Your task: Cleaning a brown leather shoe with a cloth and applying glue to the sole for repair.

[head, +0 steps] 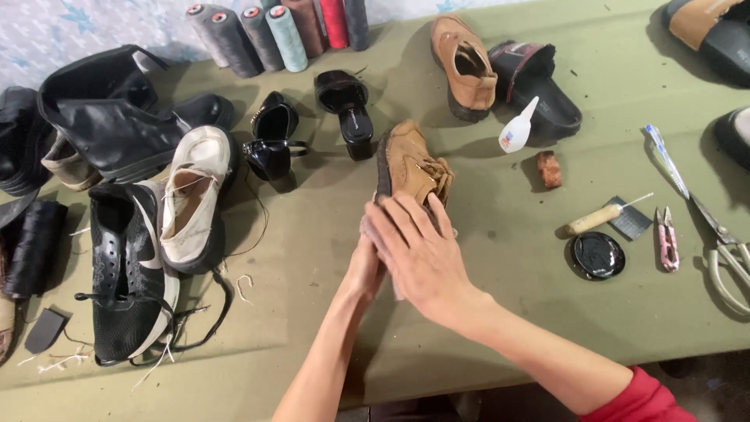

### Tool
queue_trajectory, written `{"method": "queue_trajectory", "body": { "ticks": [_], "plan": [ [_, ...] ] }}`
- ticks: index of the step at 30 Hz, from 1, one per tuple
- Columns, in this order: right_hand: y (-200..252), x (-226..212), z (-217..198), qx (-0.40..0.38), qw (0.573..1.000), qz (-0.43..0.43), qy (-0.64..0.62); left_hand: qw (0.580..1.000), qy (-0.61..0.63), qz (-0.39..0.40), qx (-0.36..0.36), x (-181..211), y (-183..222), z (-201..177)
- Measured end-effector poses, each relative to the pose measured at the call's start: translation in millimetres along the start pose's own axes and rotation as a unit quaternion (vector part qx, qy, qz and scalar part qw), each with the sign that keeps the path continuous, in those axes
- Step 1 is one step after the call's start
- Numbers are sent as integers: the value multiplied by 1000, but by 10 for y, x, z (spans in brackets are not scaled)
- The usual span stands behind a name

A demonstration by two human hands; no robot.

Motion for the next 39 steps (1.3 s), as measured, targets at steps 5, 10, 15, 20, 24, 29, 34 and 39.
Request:
{"method": "queue_trajectory", "body": {
  "ticks": [5,10,15,20,24,29,34,39],
  "plan": [
    [-54,280,54,-46,992,100,-65,957,-266,114,-16,216,240,192],
    [-205,970,209,-28,942,202,-266,954,-289,77,-1,248,255,185],
    [-95,1454,202,73,868,301,-388,984,-172,-13,38,-26,31,-166],
    [-187,491,453,-65,964,135,-221,985,-154,-36,67,137,139,13],
    [-386,676,490,-69,963,138,-221,982,-178,54,34,182,197,72],
    [-633,1099,710,-79,902,279,-318,984,-160,13,83,7,1,-214],
    [-853,1405,1035,-48,895,309,-317,987,-138,9,86,-61,-53,-316],
    [-907,2004,1519,-40,882,376,-282,985,-149,5,86,45,34,-226]
  ]
}}
Point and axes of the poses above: each hand's wrist, its own y-axis away from the middle knuckle, its own z-axis out of the palm, x = y × z, the point moved 6 cm from there along -y, towards the middle knuckle, and after that the axes turned 7 degrees about -y, right-handed, at the moved point
